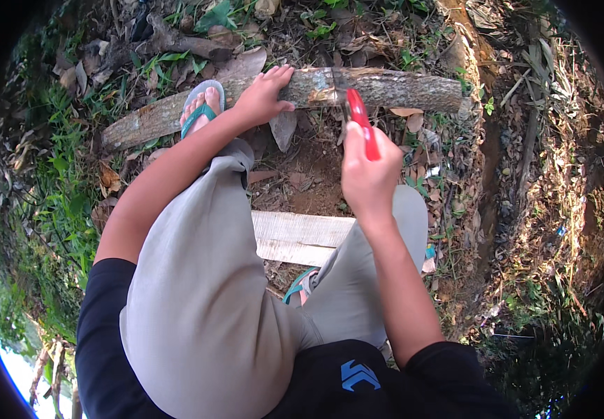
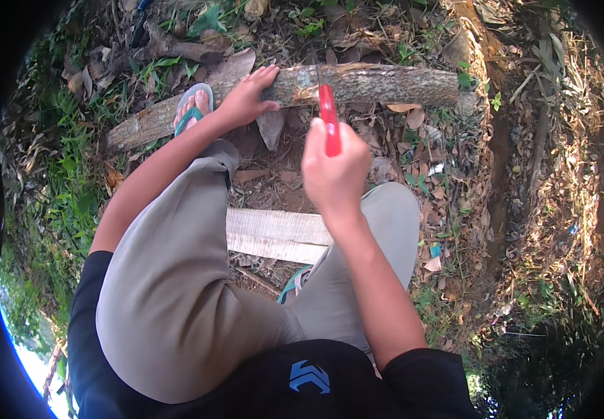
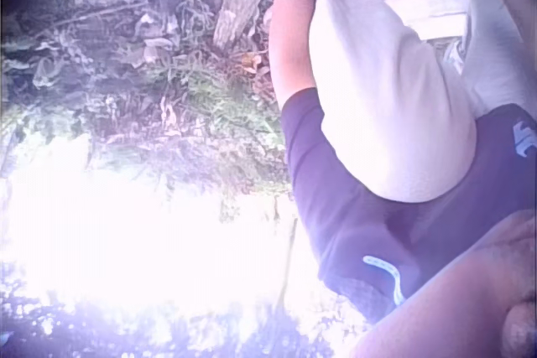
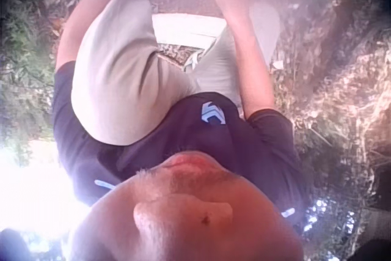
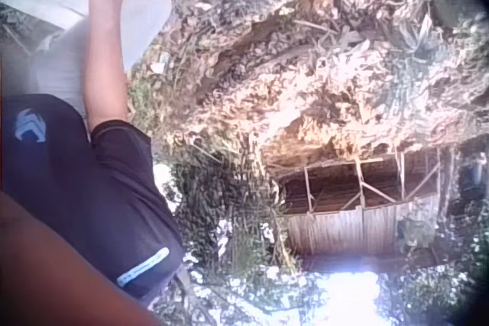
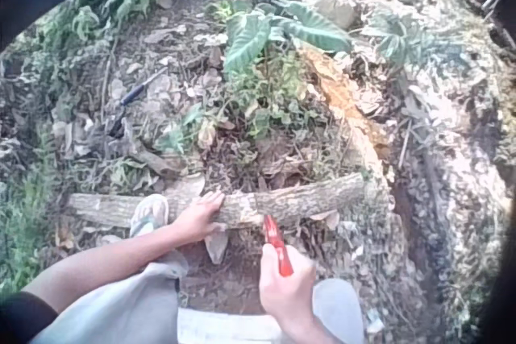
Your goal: The person uses a hand saw to cut through several wooden boards while squatting on the ground.
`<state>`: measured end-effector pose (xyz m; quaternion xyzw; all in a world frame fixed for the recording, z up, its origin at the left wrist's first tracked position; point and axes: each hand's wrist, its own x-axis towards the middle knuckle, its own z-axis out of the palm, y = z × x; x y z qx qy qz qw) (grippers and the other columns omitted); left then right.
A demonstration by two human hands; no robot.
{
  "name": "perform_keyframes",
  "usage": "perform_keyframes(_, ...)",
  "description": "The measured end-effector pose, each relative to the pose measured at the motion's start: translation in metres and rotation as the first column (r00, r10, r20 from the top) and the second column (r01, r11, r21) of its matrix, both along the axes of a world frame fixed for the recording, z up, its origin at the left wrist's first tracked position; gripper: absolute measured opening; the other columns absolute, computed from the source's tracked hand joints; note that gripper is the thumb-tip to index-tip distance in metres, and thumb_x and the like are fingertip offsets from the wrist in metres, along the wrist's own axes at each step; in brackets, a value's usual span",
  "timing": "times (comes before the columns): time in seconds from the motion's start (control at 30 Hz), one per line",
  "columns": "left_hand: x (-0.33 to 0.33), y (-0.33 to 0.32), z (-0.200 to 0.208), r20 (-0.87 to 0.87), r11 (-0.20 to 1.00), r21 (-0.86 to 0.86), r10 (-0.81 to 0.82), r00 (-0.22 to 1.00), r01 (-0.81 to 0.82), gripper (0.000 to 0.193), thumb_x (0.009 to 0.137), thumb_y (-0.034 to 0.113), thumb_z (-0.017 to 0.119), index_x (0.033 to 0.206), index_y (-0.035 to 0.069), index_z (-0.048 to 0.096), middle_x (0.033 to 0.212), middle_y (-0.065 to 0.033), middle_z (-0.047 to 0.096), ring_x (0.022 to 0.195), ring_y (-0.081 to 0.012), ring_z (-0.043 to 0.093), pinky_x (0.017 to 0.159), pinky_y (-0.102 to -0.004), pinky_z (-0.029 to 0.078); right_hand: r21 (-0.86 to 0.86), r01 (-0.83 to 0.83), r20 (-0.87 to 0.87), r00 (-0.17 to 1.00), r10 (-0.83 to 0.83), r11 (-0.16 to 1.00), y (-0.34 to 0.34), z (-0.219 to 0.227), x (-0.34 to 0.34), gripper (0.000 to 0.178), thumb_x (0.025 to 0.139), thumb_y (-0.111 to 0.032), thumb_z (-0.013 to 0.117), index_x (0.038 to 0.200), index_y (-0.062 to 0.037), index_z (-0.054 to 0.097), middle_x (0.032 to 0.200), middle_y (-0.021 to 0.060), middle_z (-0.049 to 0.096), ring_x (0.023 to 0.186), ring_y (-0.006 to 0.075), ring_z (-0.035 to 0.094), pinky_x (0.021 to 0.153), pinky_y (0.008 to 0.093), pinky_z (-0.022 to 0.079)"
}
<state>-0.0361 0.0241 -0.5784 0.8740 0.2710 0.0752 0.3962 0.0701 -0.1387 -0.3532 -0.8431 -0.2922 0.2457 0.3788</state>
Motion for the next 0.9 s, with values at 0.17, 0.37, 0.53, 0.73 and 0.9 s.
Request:
perform_keyframes(0.17,0.007,-0.005,0.009,-0.041,0.999,0.027,-0.029,0.999,0.030,0.089,0.081,0.025,0.082,0.155,0.002,0.037,0.163,-0.0173,0.036,0.152,-0.0358,0.031,0.123,-0.0548,0.029,0.008,0.170,-0.211,0.963,-0.164,0.985,-0.036,0.001,-0.007,0.029,0.103,-0.013,0.061,0.077,-0.0008,0.057,0.061,-0.0029,0.048,0.056,0.0039,0.042,0.050,0.0289,0.033)
perform_keyframes(0.37,0.003,-0.008,0.008,-0.028,0.999,0.042,0.010,1.000,-0.009,0.089,0.081,0.025,0.082,0.153,-0.002,0.036,0.162,-0.0194,0.037,0.153,-0.0359,0.030,0.123,-0.0530,0.029,-0.033,0.200,-0.367,0.909,-0.198,0.979,-0.113,0.110,-0.019,0.023,0.105,-0.015,0.058,0.086,-0.0014,0.059,0.065,-0.0059,0.049,0.056,0.0005,0.041,0.048,0.0227,0.030)
perform_keyframes(0.53,-0.004,-0.002,0.006,0.014,1.000,0.021,-0.003,1.000,0.002,0.094,0.080,0.028,0.084,0.155,0.000,0.035,0.160,-0.0186,0.039,0.150,-0.0367,0.034,0.123,-0.0497,0.030,-0.112,0.098,-0.397,0.908,-0.135,0.989,-0.090,0.131,0.000,0.022,0.104,-0.014,0.060,0.086,-0.0017,0.059,0.065,-0.0064,0.048,0.055,0.0006,0.040,0.048,0.0234,0.029)
perform_keyframes(0.73,-0.005,-0.001,0.005,0.018,1.000,-0.017,0.006,1.000,-0.006,0.091,0.079,0.028,0.084,0.152,-0.001,0.039,0.158,-0.0194,0.043,0.149,-0.0368,0.036,0.123,-0.0493,0.031,-0.088,0.080,-0.265,0.959,-0.101,0.993,-0.050,0.092,-0.013,0.023,0.104,-0.013,0.061,0.083,-0.0012,0.059,0.064,-0.0051,0.048,0.058,0.0018,0.041,0.050,0.0254,0.031)
perform_keyframes(0.9,0.005,-0.001,0.004,0.047,1.000,-0.016,0.008,0.999,-0.007,0.090,0.078,0.028,0.084,0.152,-0.001,0.041,0.156,-0.0202,0.045,0.149,-0.0370,0.036,0.122,-0.0494,0.031,-0.069,0.016,-0.015,1.000,-0.017,0.998,0.013,0.008,0.026,0.038,0.101,-0.019,0.060,0.068,0.0016,0.056,0.055,0.0051,0.053,0.053,0.0095,0.049,0.050,0.0346,0.038)
